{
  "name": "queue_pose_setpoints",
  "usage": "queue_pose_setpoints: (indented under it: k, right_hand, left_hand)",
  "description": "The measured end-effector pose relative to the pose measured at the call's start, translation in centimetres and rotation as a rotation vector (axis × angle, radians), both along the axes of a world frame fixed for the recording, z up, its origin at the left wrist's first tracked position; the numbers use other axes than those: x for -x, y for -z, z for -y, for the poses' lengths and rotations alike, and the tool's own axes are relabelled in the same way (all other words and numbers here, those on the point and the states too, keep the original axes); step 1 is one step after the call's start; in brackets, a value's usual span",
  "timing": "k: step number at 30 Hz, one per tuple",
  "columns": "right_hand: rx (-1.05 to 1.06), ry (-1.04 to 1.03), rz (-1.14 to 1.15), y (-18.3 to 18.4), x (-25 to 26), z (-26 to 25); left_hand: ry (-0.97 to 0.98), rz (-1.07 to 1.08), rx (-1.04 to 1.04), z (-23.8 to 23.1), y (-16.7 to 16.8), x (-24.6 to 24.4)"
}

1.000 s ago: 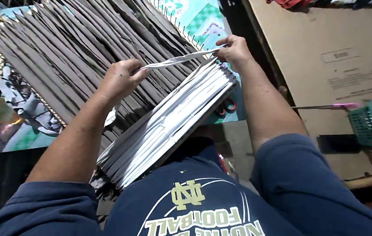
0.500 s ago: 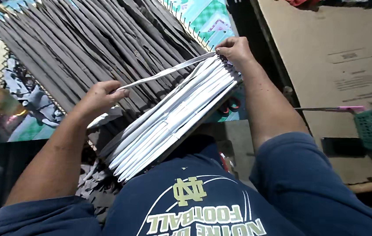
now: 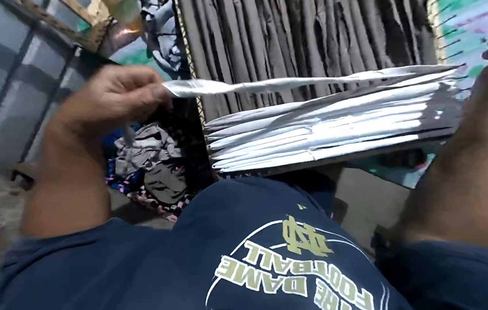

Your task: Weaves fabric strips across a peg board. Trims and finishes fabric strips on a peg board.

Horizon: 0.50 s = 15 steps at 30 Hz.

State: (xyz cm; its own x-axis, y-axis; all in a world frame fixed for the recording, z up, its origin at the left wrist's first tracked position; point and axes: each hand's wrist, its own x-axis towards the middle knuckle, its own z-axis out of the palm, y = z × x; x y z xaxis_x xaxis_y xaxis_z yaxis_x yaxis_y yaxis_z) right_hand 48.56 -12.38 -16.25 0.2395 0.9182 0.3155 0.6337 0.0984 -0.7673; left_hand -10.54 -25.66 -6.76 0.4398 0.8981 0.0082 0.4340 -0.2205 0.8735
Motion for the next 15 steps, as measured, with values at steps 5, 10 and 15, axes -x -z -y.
queue_pose_setpoints:
  k: [5,10,15]
  right_hand:
    - [-0.052,-0.375,0.096,-1.8,10.2,2.6]
    - [-0.065,-0.639,0.198,-1.7,19.9,4.8]
    - [-0.091,-0.841,0.234,-1.0,26.8,6.7]
  left_hand:
    - [-0.150,-0.041,0.202,2.4,6.3,-0.8]
    - [-0.216,-0.050,0.269,2.5,10.1,-0.4]
    - [-0.226,-0.146,0.240,1.1,12.1,-0.3]
